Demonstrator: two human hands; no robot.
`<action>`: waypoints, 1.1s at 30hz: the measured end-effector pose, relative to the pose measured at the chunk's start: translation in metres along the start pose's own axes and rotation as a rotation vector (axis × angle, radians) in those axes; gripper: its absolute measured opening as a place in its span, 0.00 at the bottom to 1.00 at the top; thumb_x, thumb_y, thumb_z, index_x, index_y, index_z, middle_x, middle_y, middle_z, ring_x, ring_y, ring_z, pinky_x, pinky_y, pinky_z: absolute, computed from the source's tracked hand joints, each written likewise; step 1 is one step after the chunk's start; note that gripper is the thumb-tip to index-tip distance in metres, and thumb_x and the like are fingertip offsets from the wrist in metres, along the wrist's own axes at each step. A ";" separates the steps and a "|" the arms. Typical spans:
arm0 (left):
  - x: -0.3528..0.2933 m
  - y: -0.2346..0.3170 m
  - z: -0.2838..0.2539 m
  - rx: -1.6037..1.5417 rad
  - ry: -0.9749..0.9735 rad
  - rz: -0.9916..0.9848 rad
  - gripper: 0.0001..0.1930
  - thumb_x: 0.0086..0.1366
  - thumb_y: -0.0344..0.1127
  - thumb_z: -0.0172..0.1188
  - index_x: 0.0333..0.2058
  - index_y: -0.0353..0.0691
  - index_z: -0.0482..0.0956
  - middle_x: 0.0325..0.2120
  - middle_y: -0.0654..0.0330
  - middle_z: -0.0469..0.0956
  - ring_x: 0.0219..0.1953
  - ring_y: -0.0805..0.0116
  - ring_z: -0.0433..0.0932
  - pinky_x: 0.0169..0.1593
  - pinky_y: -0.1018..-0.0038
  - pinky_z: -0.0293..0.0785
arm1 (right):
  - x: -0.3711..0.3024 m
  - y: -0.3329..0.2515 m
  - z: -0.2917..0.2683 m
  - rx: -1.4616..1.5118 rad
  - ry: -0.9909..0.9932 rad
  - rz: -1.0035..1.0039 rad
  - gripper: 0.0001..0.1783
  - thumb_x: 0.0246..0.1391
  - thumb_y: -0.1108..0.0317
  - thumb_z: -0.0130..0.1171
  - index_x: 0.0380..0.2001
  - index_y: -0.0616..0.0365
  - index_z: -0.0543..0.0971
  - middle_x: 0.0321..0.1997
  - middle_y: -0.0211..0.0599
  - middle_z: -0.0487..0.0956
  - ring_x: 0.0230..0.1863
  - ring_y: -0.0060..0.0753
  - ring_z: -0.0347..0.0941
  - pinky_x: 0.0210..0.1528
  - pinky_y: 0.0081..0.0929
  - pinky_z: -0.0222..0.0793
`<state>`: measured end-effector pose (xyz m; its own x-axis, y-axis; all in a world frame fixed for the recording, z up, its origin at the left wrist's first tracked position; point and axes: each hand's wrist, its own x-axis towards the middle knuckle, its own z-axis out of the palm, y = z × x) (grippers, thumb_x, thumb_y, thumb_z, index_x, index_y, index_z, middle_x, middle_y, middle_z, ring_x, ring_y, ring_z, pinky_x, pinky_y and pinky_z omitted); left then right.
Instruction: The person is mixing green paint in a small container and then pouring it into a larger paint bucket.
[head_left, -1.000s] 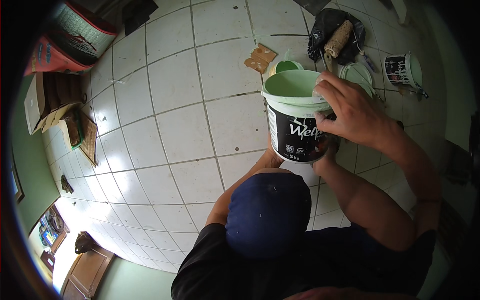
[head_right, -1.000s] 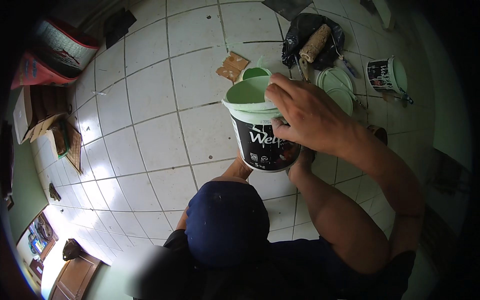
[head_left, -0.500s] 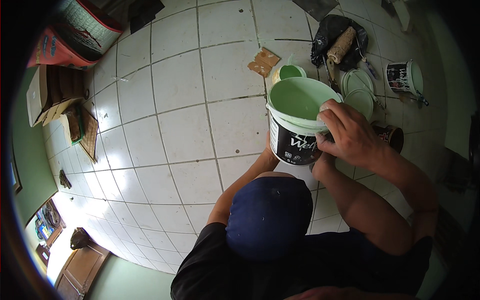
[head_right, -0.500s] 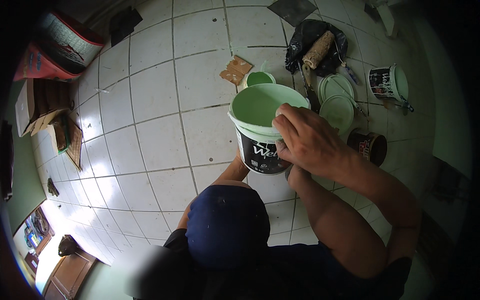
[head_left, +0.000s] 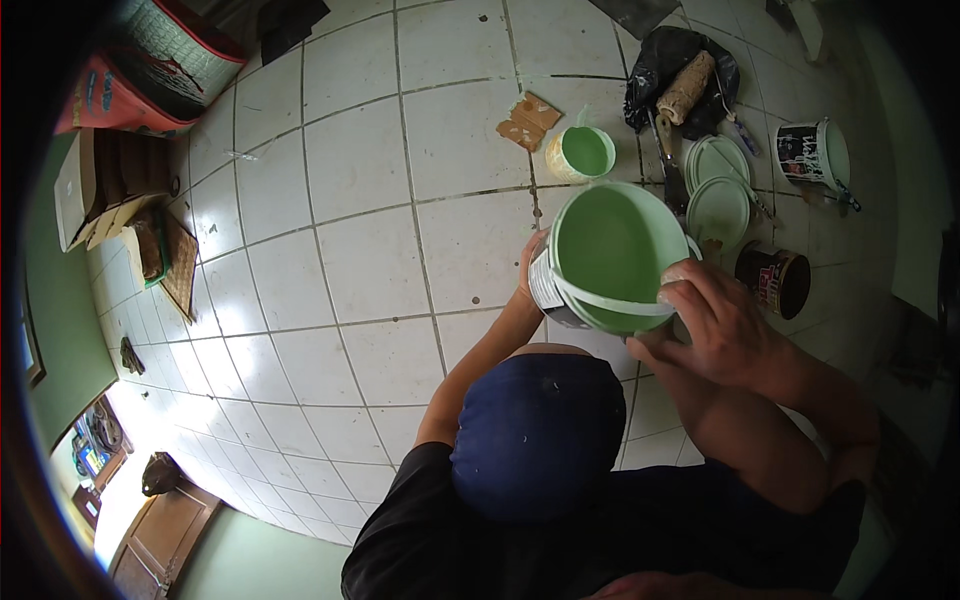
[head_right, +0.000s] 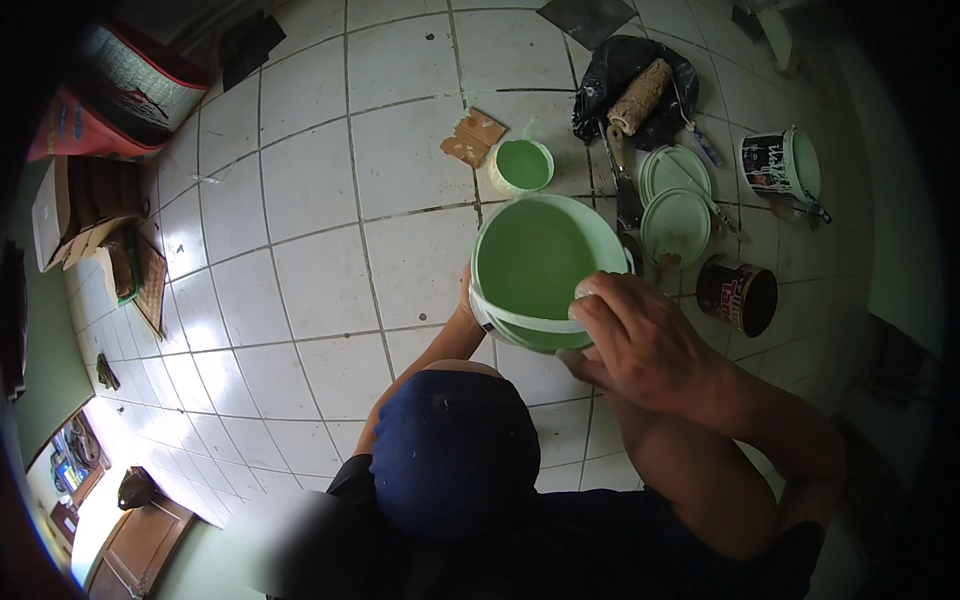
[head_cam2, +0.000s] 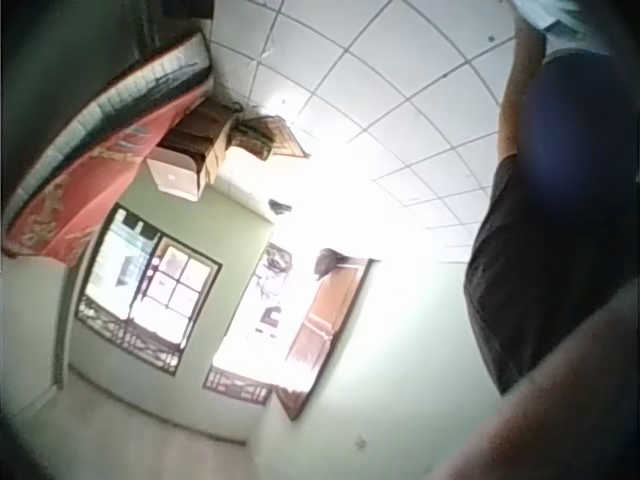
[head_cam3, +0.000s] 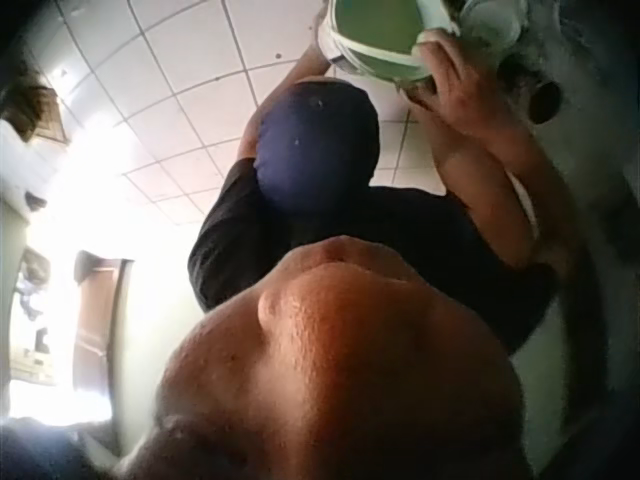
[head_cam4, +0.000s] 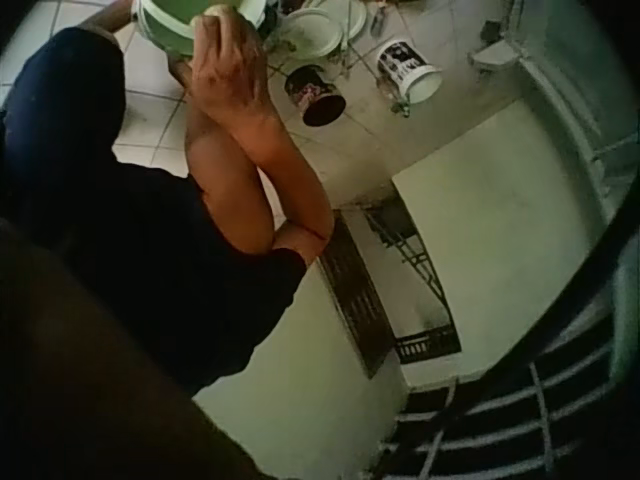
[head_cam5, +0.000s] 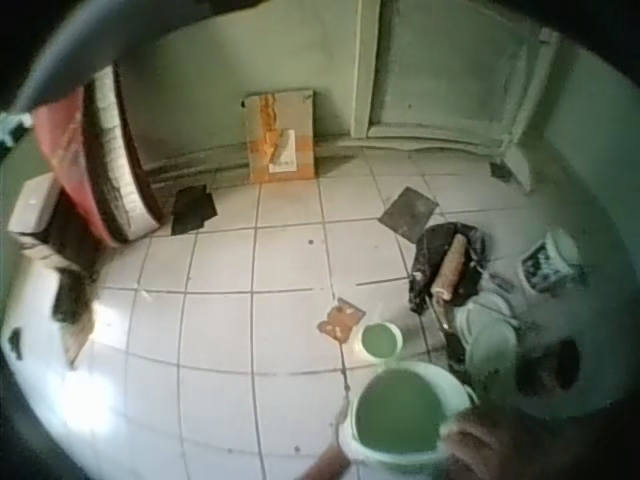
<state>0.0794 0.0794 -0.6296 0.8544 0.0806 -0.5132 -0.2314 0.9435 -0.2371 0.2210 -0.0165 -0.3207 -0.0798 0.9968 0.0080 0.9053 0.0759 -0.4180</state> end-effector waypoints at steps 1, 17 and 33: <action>0.002 0.005 -0.006 0.034 -0.043 0.003 0.19 0.68 0.41 0.45 0.46 0.37 0.78 0.41 0.48 0.82 0.39 0.54 0.83 0.45 0.60 0.82 | 0.001 -0.004 -0.003 0.039 0.002 0.019 0.24 0.41 0.66 0.70 0.38 0.68 0.72 0.40 0.46 0.69 0.37 0.42 0.73 0.39 0.37 0.74; 0.006 0.047 0.036 0.609 -0.038 -0.107 0.23 0.73 0.46 0.47 0.57 0.33 0.69 0.55 0.50 0.74 0.57 0.62 0.73 0.63 0.63 0.67 | -0.022 -0.022 -0.019 0.183 -0.084 0.109 0.21 0.35 0.69 0.65 0.33 0.69 0.72 0.35 0.44 0.67 0.33 0.39 0.71 0.34 0.33 0.73; -0.035 0.029 0.103 1.398 -0.221 0.249 0.45 0.69 0.70 0.22 0.67 0.35 0.52 0.62 0.46 0.67 0.68 0.51 0.58 0.70 0.56 0.47 | -0.024 0.002 -0.009 0.129 0.004 -0.184 0.16 0.26 0.71 0.58 0.25 0.66 0.70 0.31 0.46 0.68 0.25 0.41 0.67 0.28 0.35 0.68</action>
<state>0.0906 0.1367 -0.5329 0.9439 0.2123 -0.2530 0.1444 0.4235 0.8943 0.2280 -0.0397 -0.3134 -0.2373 0.9665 0.0981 0.8148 0.2530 -0.5216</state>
